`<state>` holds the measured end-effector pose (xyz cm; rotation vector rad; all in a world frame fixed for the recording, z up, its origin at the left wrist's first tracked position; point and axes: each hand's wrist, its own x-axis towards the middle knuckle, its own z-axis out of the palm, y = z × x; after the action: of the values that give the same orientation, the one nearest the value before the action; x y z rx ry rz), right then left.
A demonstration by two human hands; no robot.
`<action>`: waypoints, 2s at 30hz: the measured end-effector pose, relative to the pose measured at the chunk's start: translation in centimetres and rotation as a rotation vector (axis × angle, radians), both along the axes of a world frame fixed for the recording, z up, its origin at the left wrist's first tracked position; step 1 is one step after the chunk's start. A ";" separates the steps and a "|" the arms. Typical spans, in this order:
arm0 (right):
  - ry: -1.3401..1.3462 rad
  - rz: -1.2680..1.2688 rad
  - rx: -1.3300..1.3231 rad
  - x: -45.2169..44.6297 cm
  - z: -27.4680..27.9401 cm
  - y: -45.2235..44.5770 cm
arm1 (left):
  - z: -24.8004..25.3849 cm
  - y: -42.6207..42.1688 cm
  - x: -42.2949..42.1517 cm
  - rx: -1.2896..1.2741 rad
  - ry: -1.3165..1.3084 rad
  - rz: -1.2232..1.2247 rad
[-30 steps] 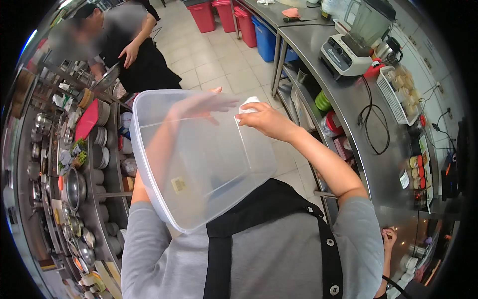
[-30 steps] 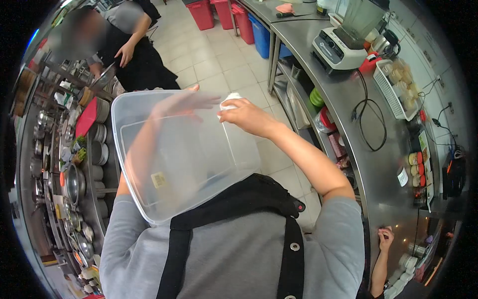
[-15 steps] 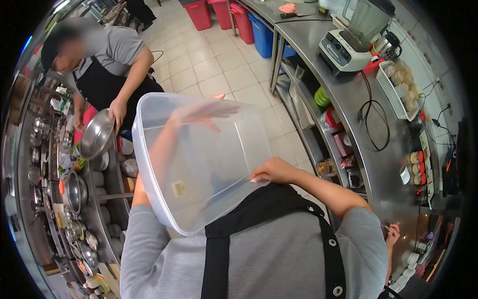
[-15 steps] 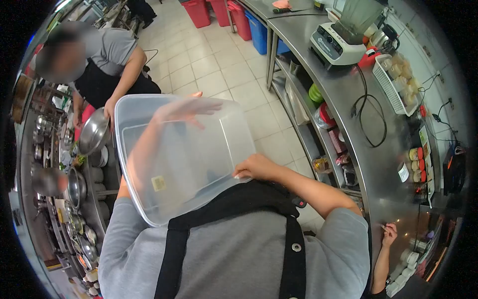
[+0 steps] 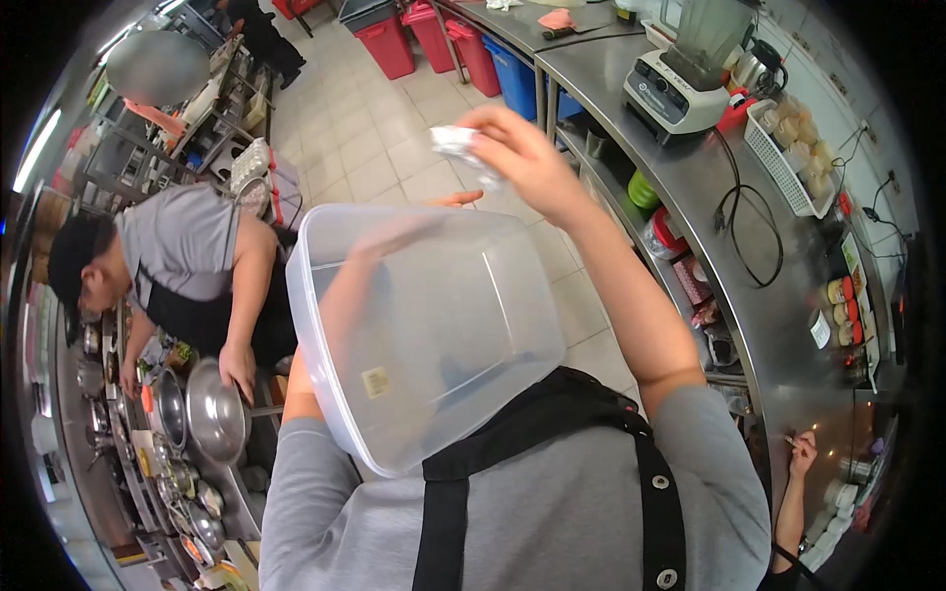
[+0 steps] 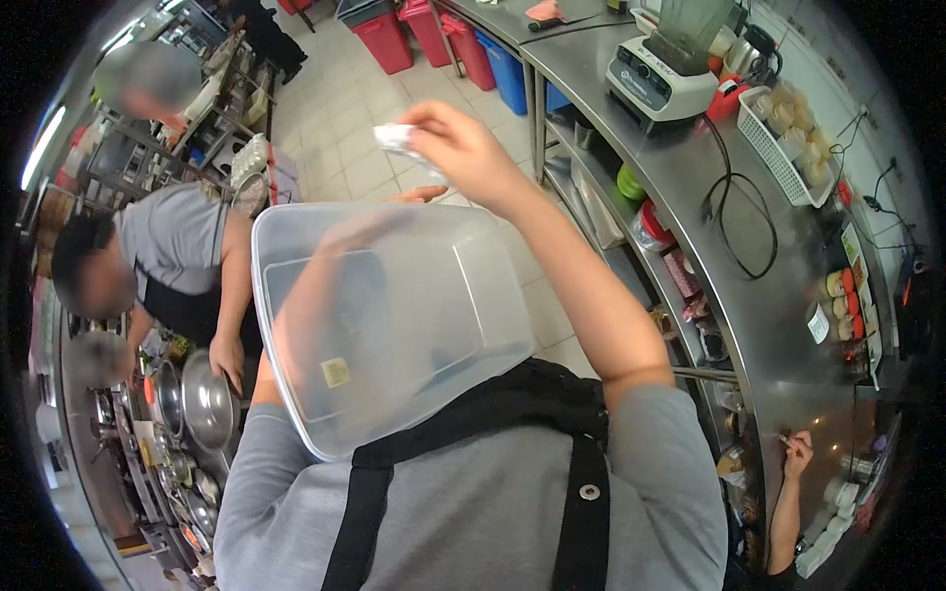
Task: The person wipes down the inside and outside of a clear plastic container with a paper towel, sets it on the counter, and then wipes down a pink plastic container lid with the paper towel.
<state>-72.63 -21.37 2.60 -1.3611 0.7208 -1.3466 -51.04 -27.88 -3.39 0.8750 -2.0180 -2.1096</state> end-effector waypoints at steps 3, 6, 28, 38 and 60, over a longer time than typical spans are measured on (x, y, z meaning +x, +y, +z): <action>0.193 0.140 -0.148 4.7 0.4 -3.8 | -3.6 -3.3 2.5 0.215 0.265 0.013; 0.715 0.293 -0.081 6.4 0.3 -6.7 | -3.1 -4.1 3.0 0.173 0.301 0.007; 0.484 0.764 -0.130 7.6 3.2 -6.4 | -5.3 -4.9 3.4 0.443 0.509 -0.048; 0.418 0.456 0.404 -2.2 -7.5 -4.7 | -3.0 -2.1 5.1 0.214 0.352 0.407; 0.680 0.690 0.123 9.1 -1.2 -7.6 | 7.7 8.0 9.2 -0.834 -0.331 0.544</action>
<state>-63.56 -28.96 1.36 -1.7614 0.6559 -0.2815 -41.80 -19.84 4.28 1.4052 -2.1482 -0.7639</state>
